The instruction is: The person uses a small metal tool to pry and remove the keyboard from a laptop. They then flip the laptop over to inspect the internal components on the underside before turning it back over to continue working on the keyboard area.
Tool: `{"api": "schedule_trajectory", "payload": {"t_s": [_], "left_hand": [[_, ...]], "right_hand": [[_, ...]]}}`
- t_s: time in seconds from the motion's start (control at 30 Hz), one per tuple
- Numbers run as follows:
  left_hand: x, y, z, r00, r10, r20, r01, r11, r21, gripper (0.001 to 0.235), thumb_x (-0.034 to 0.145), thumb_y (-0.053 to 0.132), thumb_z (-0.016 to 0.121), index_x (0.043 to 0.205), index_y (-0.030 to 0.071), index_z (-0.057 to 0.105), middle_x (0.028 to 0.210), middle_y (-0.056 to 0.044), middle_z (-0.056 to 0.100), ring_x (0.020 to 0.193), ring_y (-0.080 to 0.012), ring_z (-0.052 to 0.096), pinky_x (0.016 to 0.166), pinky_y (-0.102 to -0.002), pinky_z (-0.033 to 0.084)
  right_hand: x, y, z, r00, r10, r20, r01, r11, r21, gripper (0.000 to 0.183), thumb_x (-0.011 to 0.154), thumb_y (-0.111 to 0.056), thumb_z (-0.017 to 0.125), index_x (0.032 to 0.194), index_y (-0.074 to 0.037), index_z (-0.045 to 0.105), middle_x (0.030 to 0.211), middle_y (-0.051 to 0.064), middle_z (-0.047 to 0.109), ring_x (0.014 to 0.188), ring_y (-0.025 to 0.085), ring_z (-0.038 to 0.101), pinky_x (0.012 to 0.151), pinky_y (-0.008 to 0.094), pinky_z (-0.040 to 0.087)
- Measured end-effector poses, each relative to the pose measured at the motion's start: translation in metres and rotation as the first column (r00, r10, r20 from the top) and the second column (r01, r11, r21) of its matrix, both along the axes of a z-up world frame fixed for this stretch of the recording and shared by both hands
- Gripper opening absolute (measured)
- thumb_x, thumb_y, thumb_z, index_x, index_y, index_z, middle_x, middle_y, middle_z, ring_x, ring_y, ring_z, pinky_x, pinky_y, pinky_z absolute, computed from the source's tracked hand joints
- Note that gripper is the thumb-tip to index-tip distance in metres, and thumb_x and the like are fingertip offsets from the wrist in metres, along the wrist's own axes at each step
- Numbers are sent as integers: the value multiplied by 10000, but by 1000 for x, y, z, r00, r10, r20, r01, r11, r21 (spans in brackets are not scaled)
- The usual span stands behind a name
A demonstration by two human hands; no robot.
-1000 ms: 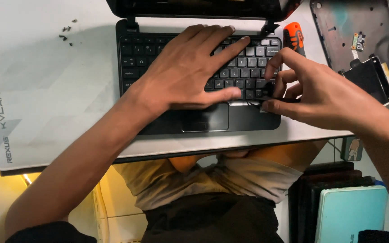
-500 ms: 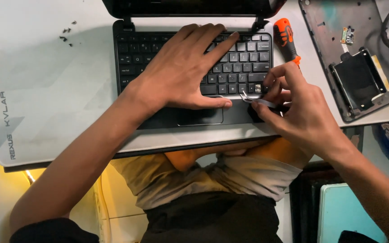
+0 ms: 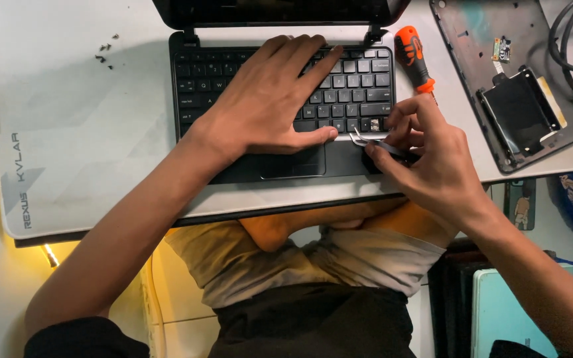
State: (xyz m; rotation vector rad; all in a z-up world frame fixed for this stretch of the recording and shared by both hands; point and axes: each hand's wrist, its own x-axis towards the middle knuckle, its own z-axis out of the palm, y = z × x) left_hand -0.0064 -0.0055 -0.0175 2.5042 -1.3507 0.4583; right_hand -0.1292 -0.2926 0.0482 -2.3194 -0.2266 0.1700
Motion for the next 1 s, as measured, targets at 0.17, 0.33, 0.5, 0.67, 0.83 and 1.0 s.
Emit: {"api": "schedule_trajectory", "payload": {"t_s": [0.17, 0.33, 0.5, 0.67, 0.83, 1.0], "left_hand": [[0, -1, -1, 998, 2, 69, -1, 1000, -13, 1063, 1094, 875, 799, 1689, 20, 589, 1592, -243, 637, 1388, -430, 673, 1214, -530, 543], [-1, -3, -1, 997, 4, 72, -3, 1000, -19, 1066, 1079, 869, 809, 1670, 5, 608, 1562, -249, 647, 1397, -435, 675, 1255, -539, 516], [-1, -3, -1, 996, 1, 94, 3, 999, -36, 1065, 1060, 866, 845, 1648, 6, 625, 1527, -232, 652, 1346, -424, 692, 1217, -525, 541], [-3, -3, 5, 995, 17, 98, -14, 999, -33, 1017, 1078, 834, 845, 1625, 3, 636, 1508, -221, 646, 1324, -411, 686, 1209, -511, 541], [-3, -4, 1, 995, 29, 93, -27, 999, -21, 1055, 1061, 870, 826, 1632, 7, 617, 1529, -228, 640, 1324, -403, 685, 1193, -500, 542], [-3, -4, 0, 994, 42, 102, -42, 999, 4, 1121, 1060, 937, 797, 1656, 7, 602, 1551, -227, 637, 1347, -387, 687, 1210, -492, 533]], "right_hand": [[-1, -3, -5, 998, 18, 57, -18, 1000, 11, 415, 1067, -61, 903, 1298, -49, 559, 992, 83, 679, 896, 184, 760, 1012, 370, 745], [1, -2, 0, 1000, -19, -16, 19, 1000, -14, 420, 1064, -94, 917, 1286, -72, 561, 975, 70, 682, 841, 149, 758, 741, 288, 627], [55, 4, 49, 902, 16, -431, -71, 991, -111, 487, 1052, -224, 894, 1336, -140, 508, 941, 81, 717, 710, 201, 763, 763, 335, 536], [88, 26, 73, 802, -25, -597, -254, 891, -377, 531, 1028, -176, 909, 1345, -173, 482, 1094, 96, 893, 877, 267, 780, 838, 419, 573], [60, 15, 59, 860, -29, -510, -121, 959, -258, 498, 1038, -178, 897, 1305, -150, 478, 1068, 99, 736, 912, 240, 748, 783, 405, 612], [27, 1, 25, 938, -12, -346, 15, 1000, 6, 442, 1029, -127, 912, 1178, -109, 497, 1092, 62, 754, 901, 203, 803, 680, 343, 636]]}}
